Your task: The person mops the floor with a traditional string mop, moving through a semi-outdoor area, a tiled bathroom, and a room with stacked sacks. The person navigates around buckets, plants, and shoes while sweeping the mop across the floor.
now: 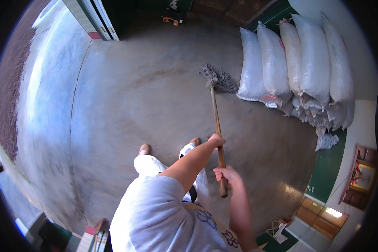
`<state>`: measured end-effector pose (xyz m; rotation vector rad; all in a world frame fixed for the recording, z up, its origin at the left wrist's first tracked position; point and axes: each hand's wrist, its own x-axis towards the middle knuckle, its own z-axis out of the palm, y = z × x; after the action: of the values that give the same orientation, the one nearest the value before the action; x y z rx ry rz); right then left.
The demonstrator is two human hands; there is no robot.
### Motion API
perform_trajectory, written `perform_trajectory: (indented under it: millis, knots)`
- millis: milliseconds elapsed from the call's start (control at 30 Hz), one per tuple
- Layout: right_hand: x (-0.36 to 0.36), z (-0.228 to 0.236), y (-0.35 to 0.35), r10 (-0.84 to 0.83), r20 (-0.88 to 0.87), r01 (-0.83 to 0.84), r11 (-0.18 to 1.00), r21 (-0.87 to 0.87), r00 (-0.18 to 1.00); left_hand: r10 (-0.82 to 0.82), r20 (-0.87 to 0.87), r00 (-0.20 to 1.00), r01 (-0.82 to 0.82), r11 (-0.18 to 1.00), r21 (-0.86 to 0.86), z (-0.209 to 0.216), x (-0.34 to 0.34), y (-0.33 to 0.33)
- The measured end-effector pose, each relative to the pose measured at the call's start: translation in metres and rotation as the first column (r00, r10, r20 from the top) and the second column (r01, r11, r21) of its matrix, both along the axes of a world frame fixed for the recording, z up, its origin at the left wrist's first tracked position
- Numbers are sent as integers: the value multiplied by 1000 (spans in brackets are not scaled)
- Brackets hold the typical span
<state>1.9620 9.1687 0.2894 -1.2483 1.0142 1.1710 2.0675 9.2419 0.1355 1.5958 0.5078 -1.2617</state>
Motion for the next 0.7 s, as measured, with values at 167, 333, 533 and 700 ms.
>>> perform_trajectory:
  millis: [167,333,533,700]
  knots:
    - [-29,8,115,291,107,-288,957,-45,951,119,43,992,-120,993,18,-1,-44,127]
    - [-63,19,202,488,95,-496,864,86,867,366,7,931,-365,927,87,-18,-119,243]
    - [-107,-17,237,730,71,-733,675,81,680,670,-41,741,-661,739,131,-24,-205,316]
    - [-141,-28,245,797,170,-808,589,-13,579,788,-95,609,-773,616,153,-62,-261,333]
